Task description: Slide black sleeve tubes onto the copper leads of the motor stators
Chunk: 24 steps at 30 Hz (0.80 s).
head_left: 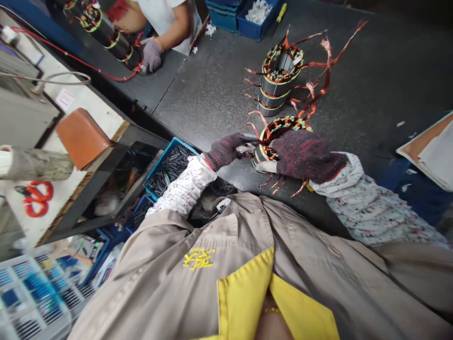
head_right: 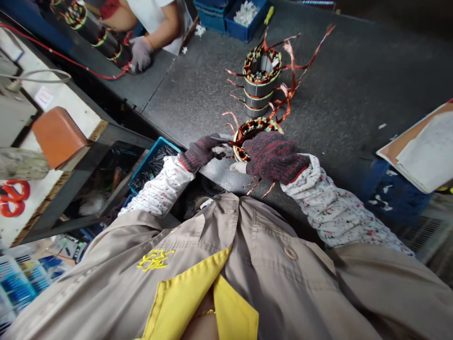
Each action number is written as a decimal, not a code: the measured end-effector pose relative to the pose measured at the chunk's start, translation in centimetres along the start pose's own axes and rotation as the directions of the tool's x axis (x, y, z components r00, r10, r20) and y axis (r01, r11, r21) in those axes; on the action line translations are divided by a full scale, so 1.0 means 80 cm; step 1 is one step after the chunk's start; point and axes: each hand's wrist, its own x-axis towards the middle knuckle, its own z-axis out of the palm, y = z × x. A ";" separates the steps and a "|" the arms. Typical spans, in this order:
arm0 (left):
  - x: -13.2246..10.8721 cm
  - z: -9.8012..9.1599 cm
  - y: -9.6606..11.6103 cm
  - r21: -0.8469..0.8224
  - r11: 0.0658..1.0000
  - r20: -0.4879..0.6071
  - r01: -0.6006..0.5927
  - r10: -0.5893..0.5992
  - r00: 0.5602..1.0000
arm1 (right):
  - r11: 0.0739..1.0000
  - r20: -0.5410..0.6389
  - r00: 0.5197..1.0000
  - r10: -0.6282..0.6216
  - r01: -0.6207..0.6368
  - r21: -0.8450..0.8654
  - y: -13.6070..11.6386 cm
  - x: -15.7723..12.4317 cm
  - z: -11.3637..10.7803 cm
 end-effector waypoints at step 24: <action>-0.026 0.042 -0.015 0.471 0.826 0.079 0.311 -0.390 0.917 | 0.999 -0.090 0.996 -0.018 0.021 0.036 0.013 -0.003 0.024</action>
